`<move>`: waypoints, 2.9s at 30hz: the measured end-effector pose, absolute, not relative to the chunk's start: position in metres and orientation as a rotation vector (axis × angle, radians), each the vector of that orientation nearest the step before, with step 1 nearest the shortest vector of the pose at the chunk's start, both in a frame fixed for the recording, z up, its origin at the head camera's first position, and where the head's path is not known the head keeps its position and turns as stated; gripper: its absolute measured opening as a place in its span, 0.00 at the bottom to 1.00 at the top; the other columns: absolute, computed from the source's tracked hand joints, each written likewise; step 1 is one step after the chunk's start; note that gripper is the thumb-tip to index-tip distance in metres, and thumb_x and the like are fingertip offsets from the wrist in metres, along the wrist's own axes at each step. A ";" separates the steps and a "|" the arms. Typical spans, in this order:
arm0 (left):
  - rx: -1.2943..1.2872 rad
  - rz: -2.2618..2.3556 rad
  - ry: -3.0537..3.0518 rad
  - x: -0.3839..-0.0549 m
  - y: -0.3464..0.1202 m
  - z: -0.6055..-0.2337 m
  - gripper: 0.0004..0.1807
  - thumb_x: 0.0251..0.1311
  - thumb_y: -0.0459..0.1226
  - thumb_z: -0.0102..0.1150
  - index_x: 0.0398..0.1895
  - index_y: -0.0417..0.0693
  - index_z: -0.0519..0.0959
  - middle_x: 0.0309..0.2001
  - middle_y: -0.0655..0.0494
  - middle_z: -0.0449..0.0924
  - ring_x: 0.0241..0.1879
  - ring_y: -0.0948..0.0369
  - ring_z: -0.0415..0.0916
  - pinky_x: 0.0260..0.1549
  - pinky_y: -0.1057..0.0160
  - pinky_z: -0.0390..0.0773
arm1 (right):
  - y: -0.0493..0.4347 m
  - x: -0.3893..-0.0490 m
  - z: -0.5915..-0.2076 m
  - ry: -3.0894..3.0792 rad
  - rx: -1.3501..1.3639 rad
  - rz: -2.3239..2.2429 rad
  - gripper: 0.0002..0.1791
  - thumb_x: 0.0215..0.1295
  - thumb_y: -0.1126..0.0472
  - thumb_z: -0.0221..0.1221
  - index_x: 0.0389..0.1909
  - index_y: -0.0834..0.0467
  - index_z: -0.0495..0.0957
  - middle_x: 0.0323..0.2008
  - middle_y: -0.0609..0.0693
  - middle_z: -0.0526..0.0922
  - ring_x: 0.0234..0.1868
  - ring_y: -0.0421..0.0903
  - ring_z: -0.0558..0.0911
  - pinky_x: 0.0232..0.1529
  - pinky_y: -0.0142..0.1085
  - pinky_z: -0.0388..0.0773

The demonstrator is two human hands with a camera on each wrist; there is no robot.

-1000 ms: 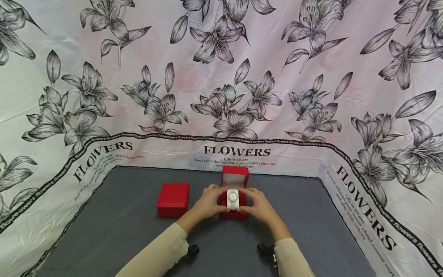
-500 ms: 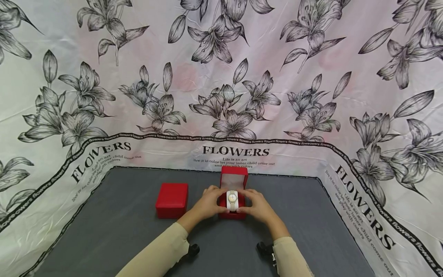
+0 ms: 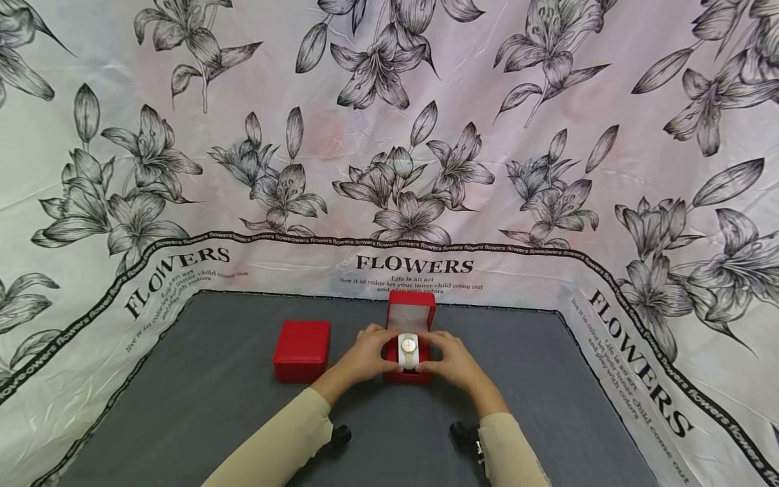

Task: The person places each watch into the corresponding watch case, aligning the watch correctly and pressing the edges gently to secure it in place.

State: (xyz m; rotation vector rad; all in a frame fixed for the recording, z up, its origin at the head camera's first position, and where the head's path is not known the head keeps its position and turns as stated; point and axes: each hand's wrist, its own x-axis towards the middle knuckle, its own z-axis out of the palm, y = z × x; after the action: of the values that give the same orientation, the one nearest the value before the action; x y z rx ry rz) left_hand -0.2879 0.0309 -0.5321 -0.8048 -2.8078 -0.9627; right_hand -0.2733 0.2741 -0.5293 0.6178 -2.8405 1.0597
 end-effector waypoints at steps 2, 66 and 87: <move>-0.804 -0.974 -2.808 -0.288 0.031 -0.532 0.37 0.51 0.49 0.80 0.66 0.60 0.78 0.55 0.60 0.83 0.55 0.59 0.68 0.50 0.55 0.69 | 0.275 -0.274 -0.530 -2.843 0.616 1.053 0.40 0.55 0.48 0.76 0.70 0.47 0.75 0.64 0.56 0.77 0.64 0.58 0.75 0.63 0.62 0.71; -0.800 -0.832 -2.756 -0.288 0.033 -0.539 0.30 0.52 0.51 0.78 0.60 0.56 0.83 0.58 0.62 0.83 0.58 0.58 0.69 0.54 0.55 0.66 | 0.273 -0.280 -0.540 -2.767 0.724 1.026 0.31 0.55 0.55 0.77 0.61 0.53 0.82 0.58 0.53 0.81 0.61 0.55 0.76 0.62 0.58 0.72; -0.737 -0.883 -2.756 -0.285 0.015 -0.513 0.31 0.59 0.50 0.73 0.66 0.56 0.79 0.62 0.57 0.81 0.60 0.56 0.68 0.58 0.51 0.67 | 0.285 -0.266 -0.518 -2.706 0.615 1.003 0.29 0.60 0.58 0.74 0.63 0.54 0.81 0.60 0.54 0.82 0.63 0.56 0.78 0.62 0.59 0.73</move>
State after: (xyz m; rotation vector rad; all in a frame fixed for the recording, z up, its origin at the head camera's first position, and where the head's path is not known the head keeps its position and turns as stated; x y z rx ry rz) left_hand -0.2853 0.0154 -0.5131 -0.7371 -2.7560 -0.8835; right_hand -0.2664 0.2848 -0.5180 0.6153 -2.7060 1.0031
